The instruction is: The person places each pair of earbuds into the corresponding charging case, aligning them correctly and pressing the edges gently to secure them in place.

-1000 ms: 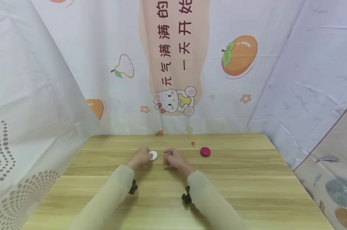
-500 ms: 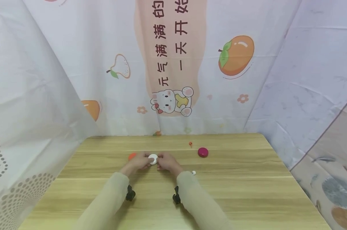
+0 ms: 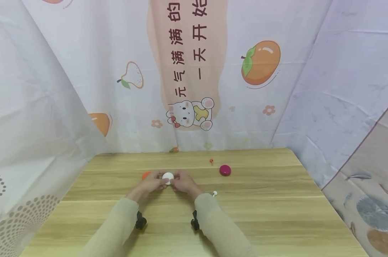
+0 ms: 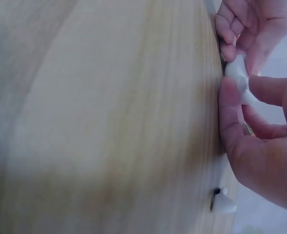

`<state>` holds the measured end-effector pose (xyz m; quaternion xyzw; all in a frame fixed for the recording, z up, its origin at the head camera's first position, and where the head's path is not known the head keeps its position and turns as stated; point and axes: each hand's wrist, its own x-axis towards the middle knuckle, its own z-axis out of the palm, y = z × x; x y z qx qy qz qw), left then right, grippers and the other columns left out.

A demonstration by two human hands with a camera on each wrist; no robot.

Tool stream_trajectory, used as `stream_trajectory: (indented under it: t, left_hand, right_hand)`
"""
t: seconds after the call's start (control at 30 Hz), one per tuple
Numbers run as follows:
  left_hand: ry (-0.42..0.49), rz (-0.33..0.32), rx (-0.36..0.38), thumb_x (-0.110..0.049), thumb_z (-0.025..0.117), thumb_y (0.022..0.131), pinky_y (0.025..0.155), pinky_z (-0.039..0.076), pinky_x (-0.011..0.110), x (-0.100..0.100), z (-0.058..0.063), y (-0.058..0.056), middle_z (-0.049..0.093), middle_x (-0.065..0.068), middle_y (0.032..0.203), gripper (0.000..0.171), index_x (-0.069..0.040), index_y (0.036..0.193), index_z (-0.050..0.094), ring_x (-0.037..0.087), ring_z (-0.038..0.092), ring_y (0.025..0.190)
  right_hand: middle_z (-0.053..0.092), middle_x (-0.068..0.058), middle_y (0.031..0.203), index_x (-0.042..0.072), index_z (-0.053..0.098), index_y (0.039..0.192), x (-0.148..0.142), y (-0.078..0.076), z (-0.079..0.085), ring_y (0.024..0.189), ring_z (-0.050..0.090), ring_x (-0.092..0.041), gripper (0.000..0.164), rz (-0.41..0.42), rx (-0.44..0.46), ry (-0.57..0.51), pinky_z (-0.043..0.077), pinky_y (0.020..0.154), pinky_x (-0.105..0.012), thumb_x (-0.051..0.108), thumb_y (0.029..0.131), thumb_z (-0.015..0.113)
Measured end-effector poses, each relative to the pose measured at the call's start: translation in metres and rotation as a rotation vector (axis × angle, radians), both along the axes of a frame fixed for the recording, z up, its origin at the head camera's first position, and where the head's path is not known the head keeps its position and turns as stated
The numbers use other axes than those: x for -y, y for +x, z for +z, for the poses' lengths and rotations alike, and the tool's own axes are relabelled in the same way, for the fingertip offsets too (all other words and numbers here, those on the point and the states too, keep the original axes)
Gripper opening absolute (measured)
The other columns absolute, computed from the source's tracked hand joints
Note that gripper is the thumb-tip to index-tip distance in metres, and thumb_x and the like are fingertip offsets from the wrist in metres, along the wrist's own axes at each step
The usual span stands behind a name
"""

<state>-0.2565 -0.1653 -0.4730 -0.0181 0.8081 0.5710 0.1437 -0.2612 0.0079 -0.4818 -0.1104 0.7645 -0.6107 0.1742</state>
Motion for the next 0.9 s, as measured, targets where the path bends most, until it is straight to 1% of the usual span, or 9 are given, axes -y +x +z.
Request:
stream_trajectory:
  t: [0.07, 0.17, 0.27, 0.33, 0.4, 0.5, 0.73, 0.9]
  left_hand:
    - [0.005, -0.009, -0.007, -0.006, 0.063, 0.1, 0.077, 0.051, 0.028, 0.0, 0.0, 0.001, 0.063, 0.012, 0.106, 0.037, 0.006, 0.134, 0.054, 0.019, 0.062, 0.086]
    - [0.015, -0.025, -0.013, -0.006, 0.063, 0.1, 0.078, 0.051, 0.03, 0.0, -0.001, 0.003, 0.062, 0.012, 0.109, 0.032, 0.005, 0.129, 0.057, 0.02, 0.062, 0.089]
    - [0.033, -0.039, -0.013, -0.006, 0.063, 0.1, 0.079, 0.05, 0.032, 0.0, -0.002, 0.007, 0.062, 0.013, 0.109, 0.025, 0.003, 0.122, 0.057, 0.022, 0.062, 0.09]
    - [0.038, -0.047, -0.018, -0.007, 0.062, 0.1, 0.079, 0.05, 0.034, 0.0, -0.003, 0.009, 0.062, 0.013, 0.107, 0.023, 0.003, 0.12, 0.057, 0.022, 0.062, 0.089]
    - [0.041, -0.056, -0.024, -0.008, 0.062, 0.101, 0.079, 0.05, 0.035, 0.0, -0.003, 0.011, 0.062, 0.014, 0.107, 0.023, 0.003, 0.121, 0.056, 0.023, 0.062, 0.089]
    - [0.042, -0.049, -0.021, -0.009, 0.062, 0.101, 0.079, 0.05, 0.033, 0.0, -0.005, 0.012, 0.061, 0.014, 0.107, 0.027, 0.004, 0.124, 0.055, 0.022, 0.062, 0.09]
    - [0.031, -0.041, -0.007, -0.008, 0.061, 0.1, 0.078, 0.049, 0.029, 0.001, -0.007, 0.008, 0.062, 0.013, 0.11, 0.03, 0.003, 0.126, 0.052, 0.021, 0.062, 0.09]
    - [0.034, -0.04, -0.013, -0.007, 0.063, 0.098, 0.08, 0.049, 0.034, 0.001, -0.005, 0.013, 0.062, 0.014, 0.108, 0.03, 0.004, 0.124, 0.052, 0.022, 0.062, 0.09]
  right_hand:
    - [0.064, -0.012, 0.095, -0.009, 0.057, 0.123, 0.0, 0.0, -0.001, 0.073, 0.061, -0.017, 0.026, -0.019, 0.011, 0.003, 0.057, 0.067, -0.028, 0.003, 0.1, 0.062]
    - [0.063, -0.013, 0.097, -0.007, 0.054, 0.122, 0.001, -0.001, -0.003, 0.076, 0.061, -0.02, 0.027, -0.043, 0.018, -0.005, 0.057, 0.068, -0.03, 0.005, 0.1, 0.063]
    - [0.062, -0.013, 0.098, -0.007, 0.054, 0.122, 0.001, -0.001, -0.005, 0.078, 0.062, -0.021, 0.027, -0.045, 0.017, -0.018, 0.058, 0.069, -0.032, 0.006, 0.1, 0.063]
    - [0.062, -0.013, 0.097, -0.006, 0.054, 0.122, 0.0, 0.0, -0.005, 0.079, 0.061, -0.021, 0.026, -0.04, 0.022, -0.027, 0.057, 0.07, -0.032, 0.007, 0.101, 0.063]
    - [0.063, -0.013, 0.097, -0.007, 0.055, 0.122, -0.001, 0.001, -0.005, 0.079, 0.061, -0.021, 0.025, -0.032, 0.02, -0.029, 0.057, 0.07, -0.032, 0.007, 0.101, 0.062]
    - [0.064, -0.013, 0.097, -0.007, 0.057, 0.123, -0.001, 0.001, -0.007, 0.079, 0.061, -0.019, 0.025, -0.021, 0.018, -0.032, 0.057, 0.069, -0.03, 0.006, 0.102, 0.061]
    - [0.064, -0.013, 0.099, -0.009, 0.058, 0.124, -0.001, -0.001, -0.007, 0.08, 0.061, -0.019, 0.027, -0.032, 0.02, -0.042, 0.056, 0.071, -0.029, 0.005, 0.102, 0.06]
    - [0.064, -0.014, 0.099, -0.01, 0.058, 0.122, -0.002, 0.002, -0.008, 0.082, 0.062, -0.019, 0.025, -0.021, 0.007, -0.053, 0.057, 0.073, -0.029, 0.003, 0.101, 0.06]
